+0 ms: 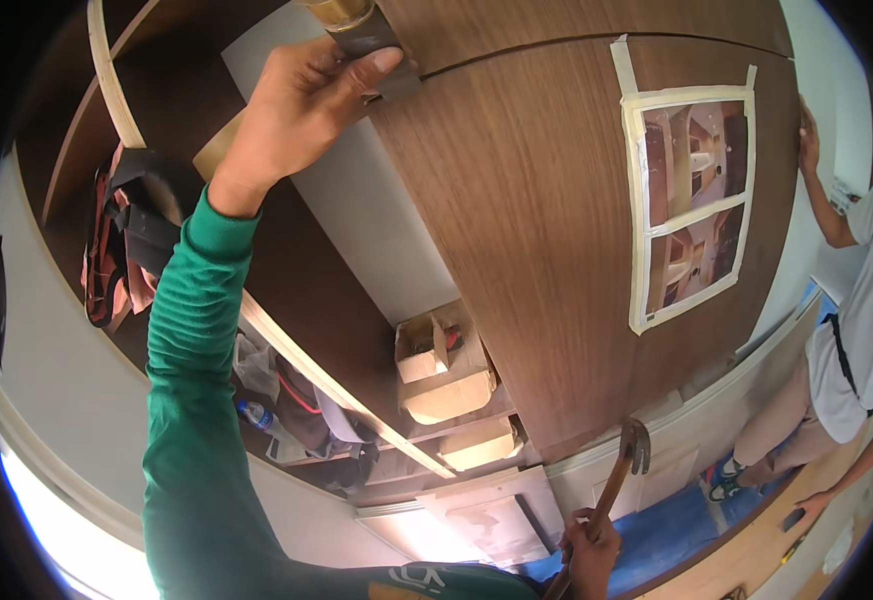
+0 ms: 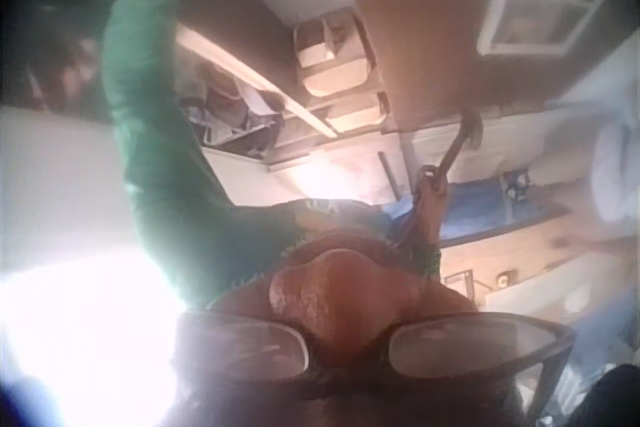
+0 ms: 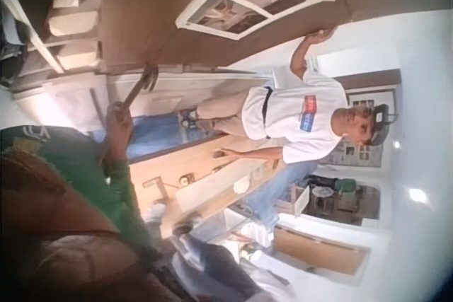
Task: The person uses a hammer and a wooden block to tap a wooden cabinet door into place, ensuring the edges align with the frame. The person repeatedly strikes the block along the door's edge to secure it within the cabinet structure.
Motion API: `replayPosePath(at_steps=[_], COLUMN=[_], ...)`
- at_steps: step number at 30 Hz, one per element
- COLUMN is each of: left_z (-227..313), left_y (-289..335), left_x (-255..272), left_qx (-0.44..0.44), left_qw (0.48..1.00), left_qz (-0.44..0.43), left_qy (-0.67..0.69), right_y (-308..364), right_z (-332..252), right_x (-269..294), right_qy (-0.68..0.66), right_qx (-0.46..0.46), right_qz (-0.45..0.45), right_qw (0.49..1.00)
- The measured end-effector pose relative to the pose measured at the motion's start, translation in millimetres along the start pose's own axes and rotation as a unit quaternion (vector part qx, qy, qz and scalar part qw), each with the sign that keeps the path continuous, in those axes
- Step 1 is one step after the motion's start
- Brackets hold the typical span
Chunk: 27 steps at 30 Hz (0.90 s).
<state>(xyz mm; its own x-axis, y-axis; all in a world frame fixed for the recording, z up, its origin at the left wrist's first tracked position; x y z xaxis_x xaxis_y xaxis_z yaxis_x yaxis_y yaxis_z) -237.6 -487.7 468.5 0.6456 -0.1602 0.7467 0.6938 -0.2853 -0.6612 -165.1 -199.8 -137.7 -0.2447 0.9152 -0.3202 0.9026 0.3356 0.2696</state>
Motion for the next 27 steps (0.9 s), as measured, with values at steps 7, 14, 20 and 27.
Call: replayPosePath(at_steps=[7, 14, 20, 27], left_z=[10.1, 6.3, 9.3, 11.5], left_y=[-0.3, 0.0, -4.5, -4.7], left_x=[0.3, 2.0, 1.9, 0.6], left_qx=[-0.025, -0.031, -0.049, -0.043], left_qw=[0.999, 0.999, 0.998, 0.994], left_qz=[0.022, 0.008, 0.007, -0.008], left_qy=[-0.019, -0.023, -0.038, -0.100], right_y=[-4.1, -10.5, -17.0, -15.8], right_z=[-38.4, -75.2, -88.0, -98.6], right_x=[-3.7, -6.8, -11.2, -27.9], right_qy=[-0.020, -0.037, -0.040, -0.020], right_qx=[0.052, 0.103, 0.124, 0.124], right_qz=[0.019, 0.034, 0.035, 0.027], right_qw=[0.998, 0.993, 0.991, 0.992])
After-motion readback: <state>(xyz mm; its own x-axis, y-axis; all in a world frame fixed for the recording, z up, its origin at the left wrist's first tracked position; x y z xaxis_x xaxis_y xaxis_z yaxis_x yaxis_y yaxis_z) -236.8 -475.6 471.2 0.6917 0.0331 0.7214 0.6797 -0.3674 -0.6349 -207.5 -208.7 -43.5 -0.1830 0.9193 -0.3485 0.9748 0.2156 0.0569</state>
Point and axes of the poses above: each hand's wrist, its own y-axis away from the middle knuckle, its own x-axis out of the back of the hand, z = x × y, the point moved 8 cm from there along -y, towards the middle knuckle, and after that the axes turned 3 degrees about -z, right-handed, at the moved point
